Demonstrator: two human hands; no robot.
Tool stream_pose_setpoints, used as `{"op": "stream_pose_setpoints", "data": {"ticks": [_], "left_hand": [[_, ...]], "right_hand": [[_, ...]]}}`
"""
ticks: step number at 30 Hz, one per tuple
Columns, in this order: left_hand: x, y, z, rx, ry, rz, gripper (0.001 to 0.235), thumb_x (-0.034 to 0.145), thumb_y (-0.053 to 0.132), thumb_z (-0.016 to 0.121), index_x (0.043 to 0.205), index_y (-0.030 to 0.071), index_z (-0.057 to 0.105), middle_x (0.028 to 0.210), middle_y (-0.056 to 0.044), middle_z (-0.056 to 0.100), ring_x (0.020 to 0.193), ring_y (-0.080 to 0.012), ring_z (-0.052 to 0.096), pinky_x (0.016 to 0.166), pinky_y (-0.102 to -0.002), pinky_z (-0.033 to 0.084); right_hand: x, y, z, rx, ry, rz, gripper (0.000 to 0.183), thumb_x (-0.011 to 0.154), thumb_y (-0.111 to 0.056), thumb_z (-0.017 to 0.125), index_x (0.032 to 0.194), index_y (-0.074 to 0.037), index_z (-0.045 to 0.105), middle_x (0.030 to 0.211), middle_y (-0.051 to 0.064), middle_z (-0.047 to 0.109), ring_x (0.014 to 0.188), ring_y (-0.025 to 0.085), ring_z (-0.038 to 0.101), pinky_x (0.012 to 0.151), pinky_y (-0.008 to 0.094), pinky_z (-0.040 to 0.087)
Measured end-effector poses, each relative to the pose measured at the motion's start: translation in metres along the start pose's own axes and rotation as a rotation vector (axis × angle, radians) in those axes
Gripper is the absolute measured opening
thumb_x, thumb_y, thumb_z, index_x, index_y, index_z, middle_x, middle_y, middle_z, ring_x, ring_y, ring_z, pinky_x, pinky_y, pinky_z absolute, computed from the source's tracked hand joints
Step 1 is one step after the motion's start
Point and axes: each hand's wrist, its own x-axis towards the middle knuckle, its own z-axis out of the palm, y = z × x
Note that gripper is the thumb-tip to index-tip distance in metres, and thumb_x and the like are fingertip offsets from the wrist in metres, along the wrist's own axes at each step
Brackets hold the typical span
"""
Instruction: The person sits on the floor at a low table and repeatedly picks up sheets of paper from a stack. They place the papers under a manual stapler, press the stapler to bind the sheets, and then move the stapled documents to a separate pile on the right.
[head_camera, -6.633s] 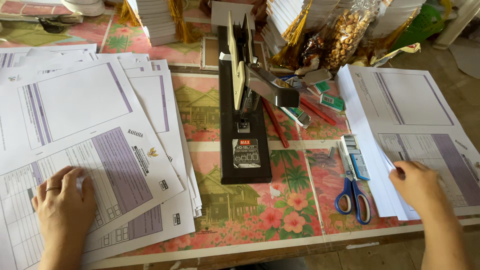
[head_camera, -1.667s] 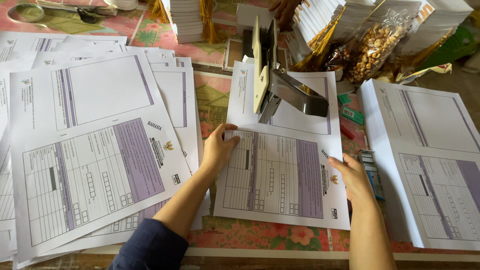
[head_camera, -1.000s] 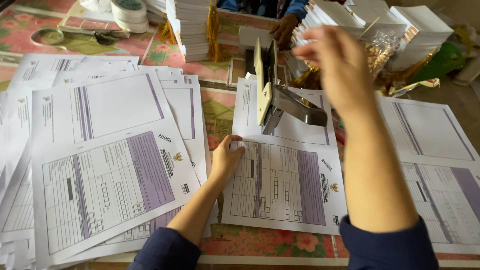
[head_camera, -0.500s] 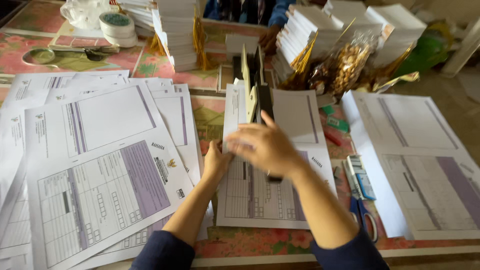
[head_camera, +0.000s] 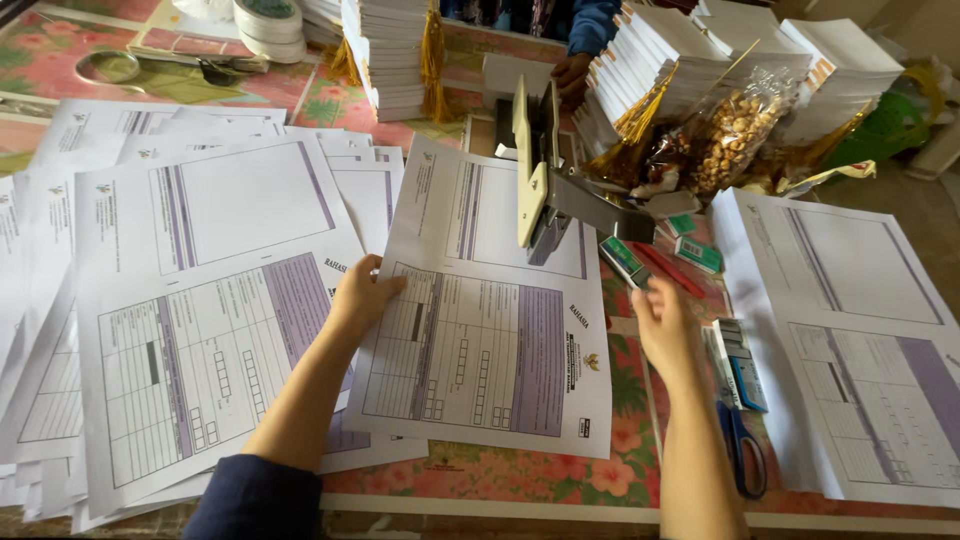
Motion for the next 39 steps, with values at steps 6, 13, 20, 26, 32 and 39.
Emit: {"op": "stream_pose_setpoints", "data": {"ticks": [6, 13, 20, 26, 32, 39], "left_hand": [[-0.017, 0.012, -0.007, -0.059, -0.003, 0.001, 0.037, 0.084, 0.024, 0.068, 0.115, 0.006, 0.061, 0.093, -0.02, 0.07, 0.091, -0.0317, 0.068, 0.08, -0.045, 0.051], [-0.017, 0.016, -0.002, -0.017, 0.028, -0.01, 0.032, 0.086, 0.021, 0.066, 0.116, 0.008, 0.06, 0.096, -0.021, 0.07, 0.094, -0.0323, 0.068, 0.081, -0.045, 0.052], [-0.019, 0.016, 0.003, -0.003, 0.041, 0.0, 0.034, 0.086, 0.021, 0.065, 0.117, 0.008, 0.06, 0.098, -0.023, 0.069, 0.098, -0.0362, 0.066, 0.082, -0.047, 0.05], [-0.014, 0.005, 0.003, 0.029, 0.061, -0.013, 0.034, 0.086, 0.023, 0.066, 0.116, 0.01, 0.061, 0.099, -0.022, 0.07, 0.099, -0.0348, 0.066, 0.082, -0.046, 0.05], [-0.019, 0.014, 0.004, 0.029, 0.066, -0.006, 0.033, 0.085, 0.022, 0.065, 0.115, 0.009, 0.06, 0.098, -0.021, 0.07, 0.098, -0.0364, 0.066, 0.083, -0.046, 0.049], [-0.019, 0.017, 0.007, 0.024, 0.069, -0.002, 0.031, 0.086, 0.021, 0.063, 0.115, 0.01, 0.06, 0.098, -0.019, 0.071, 0.099, -0.0362, 0.066, 0.084, -0.046, 0.049]], "right_hand": [[-0.025, -0.014, 0.006, 0.179, -0.234, 0.344, 0.043, 0.087, -0.043, 0.062, 0.125, -0.024, 0.06, 0.111, 0.014, 0.066, 0.108, 0.031, 0.061, 0.09, 0.044, 0.047], [-0.024, -0.004, 0.013, 0.486, -0.319, 0.281, 0.052, 0.082, -0.008, 0.064, 0.132, -0.015, 0.053, 0.072, 0.005, 0.06, 0.059, 0.013, 0.055, 0.05, 0.021, 0.041], [-0.019, 0.016, 0.025, 0.438, -0.286, 0.231, 0.038, 0.08, -0.013, 0.067, 0.117, -0.019, 0.064, 0.071, 0.003, 0.064, 0.059, 0.009, 0.05, 0.05, 0.021, 0.039], [-0.02, 0.02, 0.029, 0.455, -0.301, 0.22, 0.032, 0.082, -0.011, 0.066, 0.114, -0.017, 0.067, 0.07, 0.003, 0.064, 0.058, 0.009, 0.049, 0.048, 0.02, 0.04], [-0.016, 0.033, 0.034, 0.495, -0.288, 0.238, 0.029, 0.082, -0.01, 0.066, 0.111, -0.014, 0.067, 0.07, 0.004, 0.064, 0.055, 0.011, 0.053, 0.047, 0.021, 0.045], [-0.022, 0.013, 0.023, 0.403, -0.232, 0.217, 0.028, 0.081, -0.012, 0.067, 0.11, -0.013, 0.068, 0.077, 0.007, 0.067, 0.062, 0.015, 0.06, 0.052, 0.025, 0.052]]}}
